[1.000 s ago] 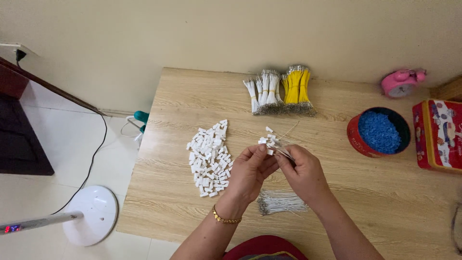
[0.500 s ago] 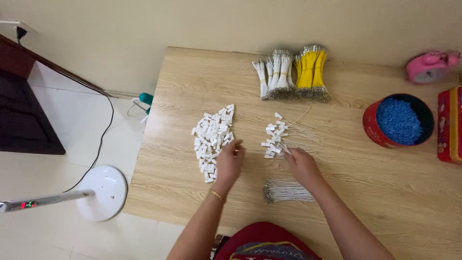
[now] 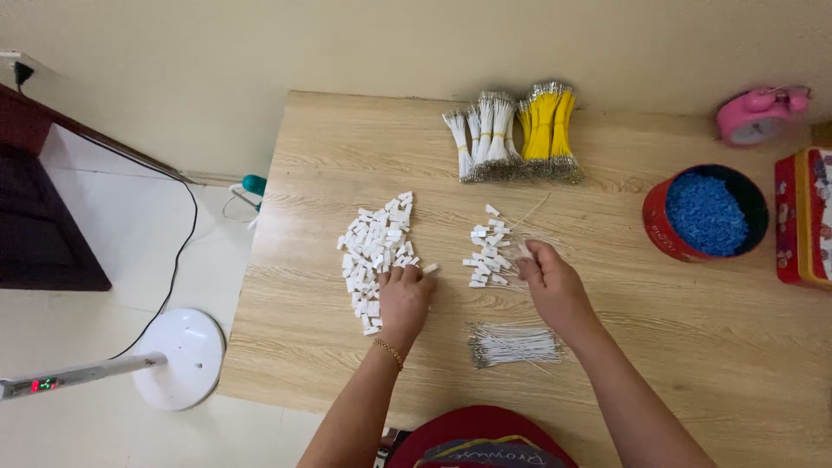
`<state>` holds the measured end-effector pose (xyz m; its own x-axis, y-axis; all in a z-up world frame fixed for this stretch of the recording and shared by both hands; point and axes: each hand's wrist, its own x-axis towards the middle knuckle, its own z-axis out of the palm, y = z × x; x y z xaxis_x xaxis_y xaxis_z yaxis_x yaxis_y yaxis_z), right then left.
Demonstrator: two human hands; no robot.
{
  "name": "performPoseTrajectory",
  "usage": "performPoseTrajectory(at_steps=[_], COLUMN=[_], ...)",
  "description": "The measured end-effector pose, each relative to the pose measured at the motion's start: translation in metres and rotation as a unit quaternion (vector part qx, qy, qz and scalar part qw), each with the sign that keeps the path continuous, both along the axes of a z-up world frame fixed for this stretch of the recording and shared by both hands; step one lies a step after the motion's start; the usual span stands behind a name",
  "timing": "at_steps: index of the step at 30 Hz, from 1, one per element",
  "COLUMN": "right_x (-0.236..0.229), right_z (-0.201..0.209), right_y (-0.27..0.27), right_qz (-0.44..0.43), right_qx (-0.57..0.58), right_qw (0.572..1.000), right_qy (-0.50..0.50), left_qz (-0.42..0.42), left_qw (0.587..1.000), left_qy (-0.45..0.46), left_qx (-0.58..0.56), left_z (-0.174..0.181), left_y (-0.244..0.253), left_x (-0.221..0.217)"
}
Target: Assemble white plastic sleeves onto metal wires at a workbench.
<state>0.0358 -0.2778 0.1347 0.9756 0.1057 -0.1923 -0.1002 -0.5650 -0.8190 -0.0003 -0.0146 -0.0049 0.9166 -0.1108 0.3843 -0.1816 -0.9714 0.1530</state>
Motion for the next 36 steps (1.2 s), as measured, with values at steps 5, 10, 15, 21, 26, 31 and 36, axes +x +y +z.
performPoseTrajectory(at_steps=[5,10,15,21,26,31,36], right_x=[-0.009,-0.016,-0.016,-0.021,-0.022,-0.023,-0.024], right_z=[-0.001,0.008,0.039,0.066,0.091,0.096,0.107], right_y=[-0.001,0.003,0.016,0.025,0.028,0.027,0.030], right_qz=[-0.005,-0.019,-0.041,-0.027,-0.004,0.014,0.008], right_qx=[0.090,0.195,0.203,0.148,0.070,0.039,0.034], right_qw=[0.996,0.979,0.977,0.989,0.993,0.989,0.983], right_qy=[0.025,0.058,0.049,-0.011,-0.093,-0.140,-0.180], left_qz=[-0.009,0.011,0.088,0.055,0.054,0.051,0.049], left_qw=[0.999,0.998,0.666,0.425,0.355,0.339,0.329], left_qy=[0.027,0.066,0.260,0.247,0.259,0.264,0.263], left_qx=[0.031,0.004,-0.693,-0.869,-0.897,-0.901,-0.906], left_z=[0.002,0.040,0.136,0.147,0.166,0.172,0.174], left_y=[0.001,-0.016,-0.048,-0.065,-0.067,-0.067,-0.066], left_x=[-0.002,0.003,0.012,0.014,0.011,0.010,0.011])
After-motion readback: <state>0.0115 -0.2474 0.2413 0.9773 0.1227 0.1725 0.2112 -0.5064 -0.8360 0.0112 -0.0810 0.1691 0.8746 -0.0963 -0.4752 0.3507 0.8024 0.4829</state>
